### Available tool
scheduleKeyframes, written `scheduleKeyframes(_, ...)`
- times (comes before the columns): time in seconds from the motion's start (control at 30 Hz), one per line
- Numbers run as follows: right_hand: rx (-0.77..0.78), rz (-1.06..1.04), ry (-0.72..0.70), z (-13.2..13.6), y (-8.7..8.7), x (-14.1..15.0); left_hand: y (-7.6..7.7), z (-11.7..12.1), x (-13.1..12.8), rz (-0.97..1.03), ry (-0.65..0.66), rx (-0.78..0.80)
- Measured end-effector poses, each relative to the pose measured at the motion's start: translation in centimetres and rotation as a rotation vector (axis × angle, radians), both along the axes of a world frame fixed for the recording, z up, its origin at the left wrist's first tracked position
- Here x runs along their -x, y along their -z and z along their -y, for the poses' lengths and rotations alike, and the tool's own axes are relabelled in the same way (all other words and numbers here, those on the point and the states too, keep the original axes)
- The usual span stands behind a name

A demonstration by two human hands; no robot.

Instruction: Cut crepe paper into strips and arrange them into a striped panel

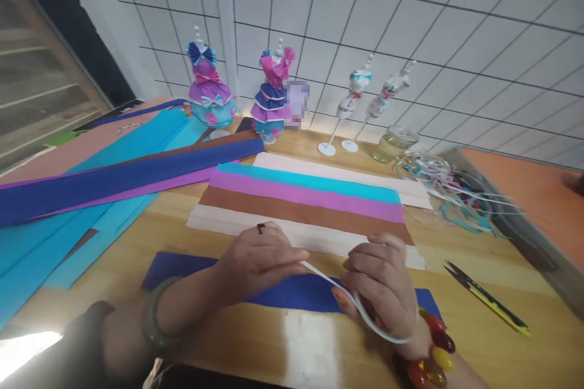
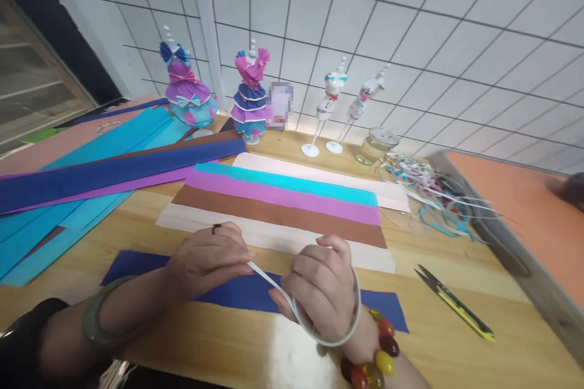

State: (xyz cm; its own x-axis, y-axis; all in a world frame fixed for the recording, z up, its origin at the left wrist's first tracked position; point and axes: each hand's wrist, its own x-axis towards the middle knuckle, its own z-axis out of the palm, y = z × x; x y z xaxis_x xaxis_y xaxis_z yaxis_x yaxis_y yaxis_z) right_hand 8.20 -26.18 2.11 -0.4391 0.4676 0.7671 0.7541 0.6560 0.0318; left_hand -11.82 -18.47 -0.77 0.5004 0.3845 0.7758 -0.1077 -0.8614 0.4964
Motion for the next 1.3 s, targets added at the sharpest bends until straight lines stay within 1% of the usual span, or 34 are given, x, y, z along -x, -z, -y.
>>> scheduleKeyframes(0.03, 0.024, -0.020, 0.006, -0.2, 0.1, 0.0, -0.1, 0.0, 0.0, -0.040, 0.023, 0.085)
scheduleKeyframes(0.1, 0.075, -0.046, 0.009, -0.6, 0.1, 0.0, -0.4, -0.1, 0.2, -0.159, 0.068, 0.305)
scheduleKeyframes(0.2, 0.159, -0.086, -0.014, -1.1, 0.3, 0.2, -0.9, -0.3, 0.6, -0.343, 0.073, 0.610)
scheduleKeyframes(0.3, 0.240, -0.172, -0.050, -1.3, 0.4, 0.3, -1.4, -0.7, 0.9, -0.487, 0.037, 0.814)
scheduleKeyframes(0.37, 0.288, -0.229, -0.076, -1.3, 0.6, 0.3, -1.7, -1.2, 1.0, -0.557, 0.021, 0.904)
scheduleKeyframes(0.47, 0.357, -0.323, -0.115, -1.2, 1.0, 0.4, -2.1, -1.9, 1.3, -0.629, 0.031, 0.942)
scheduleKeyframes(0.57, 0.449, -0.495, -0.129, -1.1, 1.6, 0.5, -2.4, -2.7, 1.8, -0.646, 0.039, 0.956)
scheduleKeyframes(0.63, 0.526, -0.638, -0.105, -1.0, 2.0, 0.6, -2.5, -3.3, 2.4, -0.634, 0.055, 0.971)
scheduleKeyframes(0.73, 0.641, -0.844, -0.022, -1.0, 2.6, 0.4, -2.8, -4.2, 3.5, -0.657, 0.101, 0.989)
scheduleKeyframes(0.83, 0.739, -1.011, 0.028, -1.4, 3.3, -0.1, -3.4, -5.0, 4.8, -0.721, 0.060, 0.953)
scheduleKeyframes(0.9, 0.787, -1.072, 0.043, -1.7, 3.7, -0.3, -3.9, -5.6, 5.9, -0.739, 0.014, 0.914)
scheduleKeyframes(0.97, 0.813, -1.040, 0.110, -1.8, 3.8, -0.2, -4.4, -6.2, 7.0, -0.752, -0.012, 0.890)
scheduleKeyframes(1.13, 0.798, -0.753, 0.365, -1.2, 3.0, 0.8, -4.8, -7.4, 9.8, -0.779, -0.085, 0.875)
scheduleKeyframes(1.23, 0.823, -0.677, 0.440, -0.9, 3.0, 1.2, -4.7, -8.0, 11.3, -0.792, -0.131, 0.898)
scheduleKeyframes(1.3, 0.826, -0.654, 0.450, -0.8, 3.2, 1.3, -4.7, -8.3, 12.1, -0.817, -0.155, 0.895)
